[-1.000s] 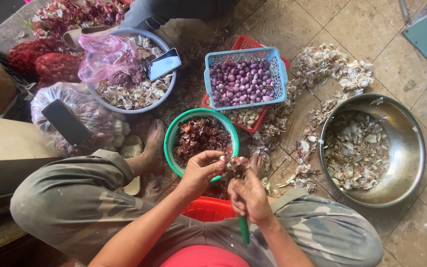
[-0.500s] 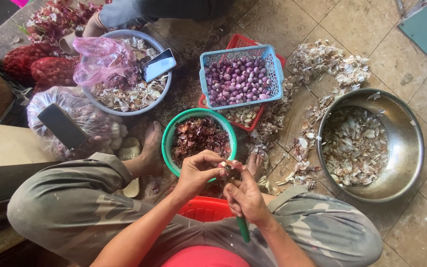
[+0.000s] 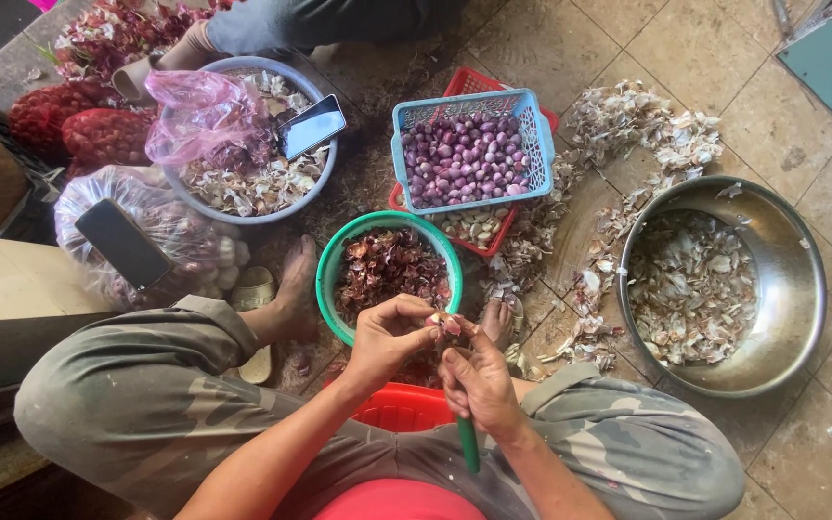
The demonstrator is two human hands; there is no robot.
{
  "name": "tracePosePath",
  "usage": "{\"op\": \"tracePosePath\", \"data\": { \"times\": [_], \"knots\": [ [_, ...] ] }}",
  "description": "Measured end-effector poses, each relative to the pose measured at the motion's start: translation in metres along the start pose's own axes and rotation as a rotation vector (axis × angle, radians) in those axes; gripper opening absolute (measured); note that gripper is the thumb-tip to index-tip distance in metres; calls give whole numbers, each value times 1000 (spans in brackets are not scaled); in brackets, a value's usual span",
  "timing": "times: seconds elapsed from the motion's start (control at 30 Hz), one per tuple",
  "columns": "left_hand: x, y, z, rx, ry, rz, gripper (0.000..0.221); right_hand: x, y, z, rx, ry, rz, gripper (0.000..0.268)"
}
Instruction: Peeling the outer skin of shallots using a small knife to trim the ends and fingers to remove the dry layers.
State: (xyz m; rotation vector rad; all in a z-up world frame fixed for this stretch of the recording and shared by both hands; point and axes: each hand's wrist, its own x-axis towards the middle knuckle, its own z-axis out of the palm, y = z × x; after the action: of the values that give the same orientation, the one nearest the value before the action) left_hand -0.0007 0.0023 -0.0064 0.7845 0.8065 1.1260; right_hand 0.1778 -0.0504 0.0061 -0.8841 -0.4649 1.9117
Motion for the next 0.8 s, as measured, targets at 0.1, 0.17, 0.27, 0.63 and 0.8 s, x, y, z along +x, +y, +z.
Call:
{"op": "tracePosePath", "data": {
  "times": [0.1,0.17,0.27,0.63,0.8],
  "knots": [
    [-2,-3,0,-135,20,-81,21,3,3,-3,-5,50,-19,48],
    [-2,4,3,-154,48,-136,21,9,-2,-4,35,78,-32,43],
    [0,2,7,-249,117,-169,25,14,-4,-14,20,172,-61,42],
    [4,-5,-8,-288,93,-265,39,-2,-27,17,44,-121,45,85],
    [1,-2,-5,-180,67,-257,45,-5,-25,19,-13,-137,95,69]
  ]
}}
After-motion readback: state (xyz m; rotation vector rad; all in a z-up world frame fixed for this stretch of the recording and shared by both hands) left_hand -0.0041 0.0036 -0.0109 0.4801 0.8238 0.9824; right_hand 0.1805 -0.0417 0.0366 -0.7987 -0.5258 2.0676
